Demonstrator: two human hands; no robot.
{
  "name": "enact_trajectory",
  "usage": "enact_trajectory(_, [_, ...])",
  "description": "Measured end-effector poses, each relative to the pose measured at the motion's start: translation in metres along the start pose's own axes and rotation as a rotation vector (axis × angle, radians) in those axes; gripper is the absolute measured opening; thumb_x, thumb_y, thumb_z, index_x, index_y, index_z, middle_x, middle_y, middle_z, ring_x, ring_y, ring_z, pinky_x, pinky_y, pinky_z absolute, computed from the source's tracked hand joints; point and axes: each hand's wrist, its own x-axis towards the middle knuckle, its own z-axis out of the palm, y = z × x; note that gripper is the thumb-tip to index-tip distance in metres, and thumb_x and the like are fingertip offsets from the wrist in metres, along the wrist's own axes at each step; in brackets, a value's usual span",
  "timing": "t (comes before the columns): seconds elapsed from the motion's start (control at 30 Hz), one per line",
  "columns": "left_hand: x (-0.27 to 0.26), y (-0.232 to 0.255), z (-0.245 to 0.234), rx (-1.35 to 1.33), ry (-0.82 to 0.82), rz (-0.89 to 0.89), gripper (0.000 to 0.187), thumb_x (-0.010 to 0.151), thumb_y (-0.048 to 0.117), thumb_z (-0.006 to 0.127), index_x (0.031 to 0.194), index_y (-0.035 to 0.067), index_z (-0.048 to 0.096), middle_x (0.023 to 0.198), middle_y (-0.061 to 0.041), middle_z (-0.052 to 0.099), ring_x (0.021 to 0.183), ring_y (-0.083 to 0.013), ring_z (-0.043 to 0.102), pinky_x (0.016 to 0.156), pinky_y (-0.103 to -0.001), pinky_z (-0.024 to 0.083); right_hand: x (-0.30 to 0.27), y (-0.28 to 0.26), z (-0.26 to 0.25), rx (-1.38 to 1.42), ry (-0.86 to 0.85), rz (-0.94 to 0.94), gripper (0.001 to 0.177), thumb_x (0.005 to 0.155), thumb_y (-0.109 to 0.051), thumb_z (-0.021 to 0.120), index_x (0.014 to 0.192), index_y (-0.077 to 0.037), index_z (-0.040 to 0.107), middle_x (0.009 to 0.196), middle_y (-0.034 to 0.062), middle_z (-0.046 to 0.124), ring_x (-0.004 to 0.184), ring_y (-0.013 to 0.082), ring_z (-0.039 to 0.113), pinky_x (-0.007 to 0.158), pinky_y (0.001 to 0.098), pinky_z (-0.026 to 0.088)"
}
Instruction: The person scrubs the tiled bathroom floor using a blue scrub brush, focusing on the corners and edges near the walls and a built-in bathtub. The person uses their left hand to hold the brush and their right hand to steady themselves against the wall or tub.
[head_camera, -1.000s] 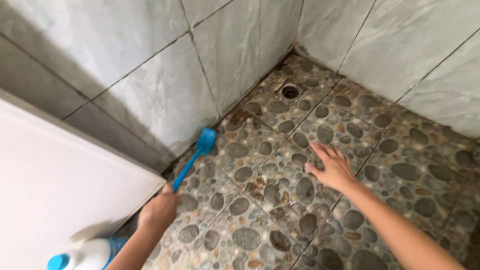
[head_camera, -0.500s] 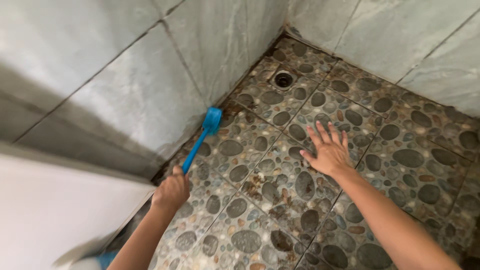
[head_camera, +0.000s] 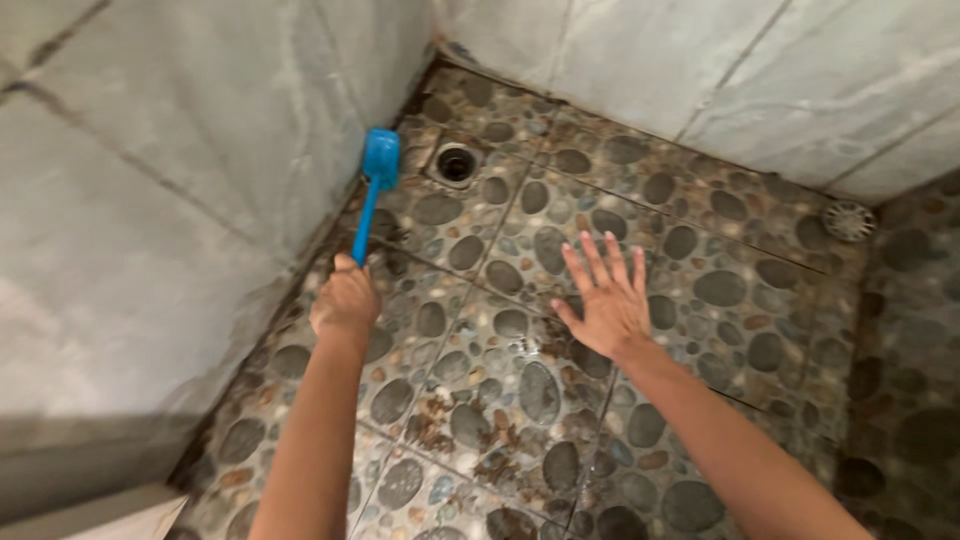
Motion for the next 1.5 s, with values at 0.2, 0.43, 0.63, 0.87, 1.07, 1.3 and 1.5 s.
enact_trajectory(0.2, [0.003,0.016,-0.012,-0.016,-0.03,0.01,0.041,0.109,0.041,0.041,0.119,0.001,0.046,0.113,-0.027,0.072,0.106,-0.0431,0.072,0.086,-0.051,0.06,0.011,0.009,-0.018,0.107,0.042,0.048,0.085,0.091,-0.062,0.054,0.163,-0.026,0.024,0.169,0.0074,0.019,0.154,0.0372,0.014,0.122,0.0613,0.005])
enact_trajectory(0.43, [-0.052,-0.045,-0.016,0.061,-0.016,0.038,0.045,0.11,0.041,0.041,0.124,-0.002,0.045,0.107,-0.03,0.073,0.1,-0.0471,0.073,0.087,-0.054,0.06,0.003,0.015,-0.025,0.065,-0.029,0.084,0.083,0.092,-0.063,0.052,0.161,-0.027,0.025,0.17,0.006,0.019,0.155,0.0357,0.012,0.122,0.0603,0.004])
enact_trajectory(0.63, [-0.13,-0.148,-0.014,0.215,-0.007,0.042,0.042,0.105,0.042,0.045,0.116,0.001,0.049,0.093,-0.024,0.075,0.088,-0.0431,0.076,0.077,-0.052,0.063,-0.026,0.021,-0.02,-0.044,-0.072,0.037,0.082,0.091,-0.064,0.048,0.162,-0.029,0.023,0.169,0.0047,0.018,0.156,0.0335,0.009,0.122,0.0594,0.002])
enact_trajectory(0.87, [-0.264,-0.294,0.018,0.662,0.427,0.262,0.043,0.103,0.041,0.057,0.112,-0.001,0.061,0.056,-0.009,0.065,0.049,-0.0251,0.069,0.045,-0.041,0.055,-0.021,0.022,-0.015,-0.112,-0.012,0.019,0.081,0.093,-0.065,0.045,0.163,-0.029,0.024,0.171,0.0032,0.019,0.158,0.032,0.01,0.124,0.0593,0.0])
enact_trajectory(1.07, [-0.34,-0.332,0.024,0.671,0.223,0.319,0.043,0.103,0.035,0.055,0.097,-0.008,0.057,0.052,-0.011,0.063,0.043,-0.0248,0.067,0.039,-0.043,0.053,-0.008,-0.001,-0.004,-0.106,0.001,-0.049,0.083,0.091,-0.066,0.044,0.163,-0.03,0.024,0.171,0.0022,0.019,0.157,0.0315,0.011,0.123,0.0585,0.0])
enact_trajectory(1.3, [-0.273,-0.256,0.003,0.306,0.1,0.121,0.046,0.099,0.039,0.05,0.114,-0.004,0.048,0.058,-0.017,0.067,0.052,-0.0341,0.071,0.046,-0.044,0.059,0.006,-0.023,0.014,-0.065,0.009,-0.144,0.08,0.092,-0.066,0.036,0.161,-0.031,0.016,0.167,0.0042,0.015,0.152,0.0309,0.01,0.12,0.0574,0.001])
enact_trajectory(1.5, [-0.166,-0.175,-0.016,0.151,-0.007,0.114,0.038,0.103,0.038,0.045,0.111,0.001,0.046,0.079,-0.025,0.073,0.075,-0.0416,0.075,0.066,-0.05,0.063,-0.001,-0.019,0.026,-0.058,-0.06,-0.106,0.079,0.093,-0.066,0.036,0.162,-0.033,0.016,0.169,0.0021,0.015,0.155,0.0307,0.011,0.124,0.0561,0.004])
